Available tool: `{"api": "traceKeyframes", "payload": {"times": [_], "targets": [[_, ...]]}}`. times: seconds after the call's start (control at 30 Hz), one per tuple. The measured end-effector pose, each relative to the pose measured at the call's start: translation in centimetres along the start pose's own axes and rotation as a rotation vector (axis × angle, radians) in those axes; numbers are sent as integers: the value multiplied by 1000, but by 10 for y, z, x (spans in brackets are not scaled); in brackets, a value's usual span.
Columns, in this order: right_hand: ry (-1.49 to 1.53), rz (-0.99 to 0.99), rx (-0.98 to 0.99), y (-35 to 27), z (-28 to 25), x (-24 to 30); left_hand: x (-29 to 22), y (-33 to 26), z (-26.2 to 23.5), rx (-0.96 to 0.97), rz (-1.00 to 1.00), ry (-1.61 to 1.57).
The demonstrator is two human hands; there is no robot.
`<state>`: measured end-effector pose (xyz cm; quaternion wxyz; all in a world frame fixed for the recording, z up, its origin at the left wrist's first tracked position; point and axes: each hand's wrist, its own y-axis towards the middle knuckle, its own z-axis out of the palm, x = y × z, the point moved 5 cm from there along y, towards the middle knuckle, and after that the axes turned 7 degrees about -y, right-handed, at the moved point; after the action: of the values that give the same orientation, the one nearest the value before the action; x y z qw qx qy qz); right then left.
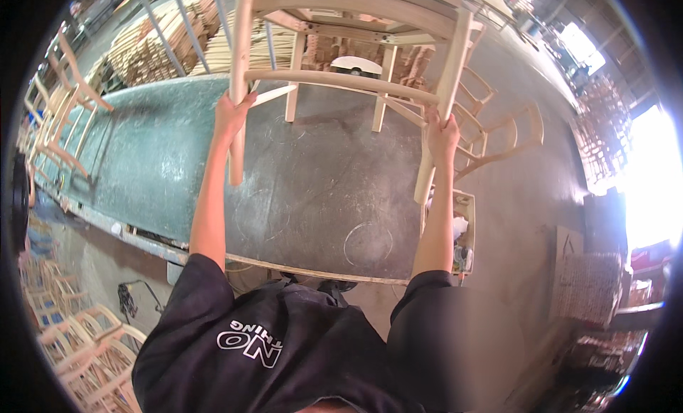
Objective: The person assembles wooden chair frames by picking up components, aligning legs and backrests, and inserting them into place. The person then uses a power sander to smooth the edges of the assembled chair frame.
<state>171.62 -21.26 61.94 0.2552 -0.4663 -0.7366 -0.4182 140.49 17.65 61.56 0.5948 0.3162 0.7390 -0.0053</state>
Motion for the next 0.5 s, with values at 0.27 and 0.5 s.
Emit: {"api": "traceKeyframes", "payload": {"times": [0.27, 0.5], "targets": [[-27, -30, 4, -6, 4, 11, 28, 4, -2, -13, -6, -65], [214, -39, -20, -34, 0, -29, 2, -36, -4, 49, -193, -318]]}}
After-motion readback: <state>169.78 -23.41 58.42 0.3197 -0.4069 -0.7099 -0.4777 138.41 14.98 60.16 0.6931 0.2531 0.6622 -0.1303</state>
